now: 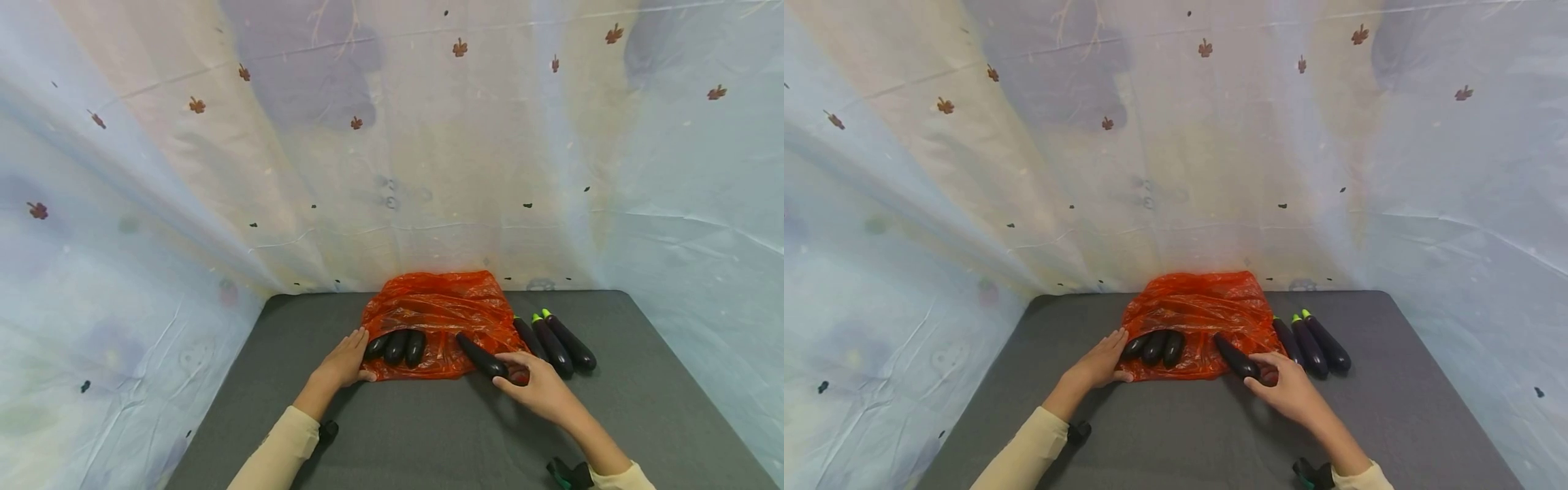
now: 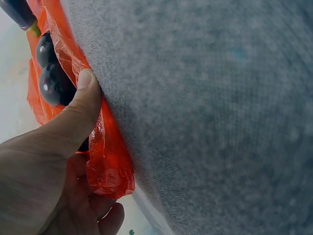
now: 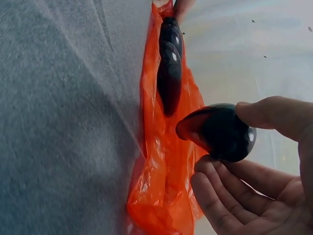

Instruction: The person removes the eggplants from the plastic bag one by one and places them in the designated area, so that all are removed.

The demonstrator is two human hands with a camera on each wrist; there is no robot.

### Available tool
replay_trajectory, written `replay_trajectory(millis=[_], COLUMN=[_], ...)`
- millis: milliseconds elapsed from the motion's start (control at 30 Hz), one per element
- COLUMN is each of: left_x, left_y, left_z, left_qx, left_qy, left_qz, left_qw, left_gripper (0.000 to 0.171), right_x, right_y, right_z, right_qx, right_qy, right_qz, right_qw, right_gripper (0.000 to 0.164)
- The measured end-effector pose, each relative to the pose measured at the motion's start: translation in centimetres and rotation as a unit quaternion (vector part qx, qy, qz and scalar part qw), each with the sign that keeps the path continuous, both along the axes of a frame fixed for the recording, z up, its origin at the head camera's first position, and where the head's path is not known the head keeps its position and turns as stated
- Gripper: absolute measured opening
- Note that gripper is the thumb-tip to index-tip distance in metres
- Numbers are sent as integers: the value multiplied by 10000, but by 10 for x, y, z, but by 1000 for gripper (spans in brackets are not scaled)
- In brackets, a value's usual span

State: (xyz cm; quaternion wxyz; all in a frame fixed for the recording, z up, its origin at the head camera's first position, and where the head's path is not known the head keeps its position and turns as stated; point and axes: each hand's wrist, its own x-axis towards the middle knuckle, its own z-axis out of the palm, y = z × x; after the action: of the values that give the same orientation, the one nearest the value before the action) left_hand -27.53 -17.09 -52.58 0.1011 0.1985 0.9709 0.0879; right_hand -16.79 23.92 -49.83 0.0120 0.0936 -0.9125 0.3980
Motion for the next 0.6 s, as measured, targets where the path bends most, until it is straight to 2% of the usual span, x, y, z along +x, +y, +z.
replay_trajectory(millis=[600], left_x=[1], left_y=[0], left_z=[1], left_qx=[39], left_qy=[-36], left_qz=[32], left_qw=[10000], left_gripper=[103], right_x=[14], right_y=[28], right_z=[9], right_qx=[-7], right_qy=[132], right_qz=[103], right_qw=[9999], right_gripper=[52])
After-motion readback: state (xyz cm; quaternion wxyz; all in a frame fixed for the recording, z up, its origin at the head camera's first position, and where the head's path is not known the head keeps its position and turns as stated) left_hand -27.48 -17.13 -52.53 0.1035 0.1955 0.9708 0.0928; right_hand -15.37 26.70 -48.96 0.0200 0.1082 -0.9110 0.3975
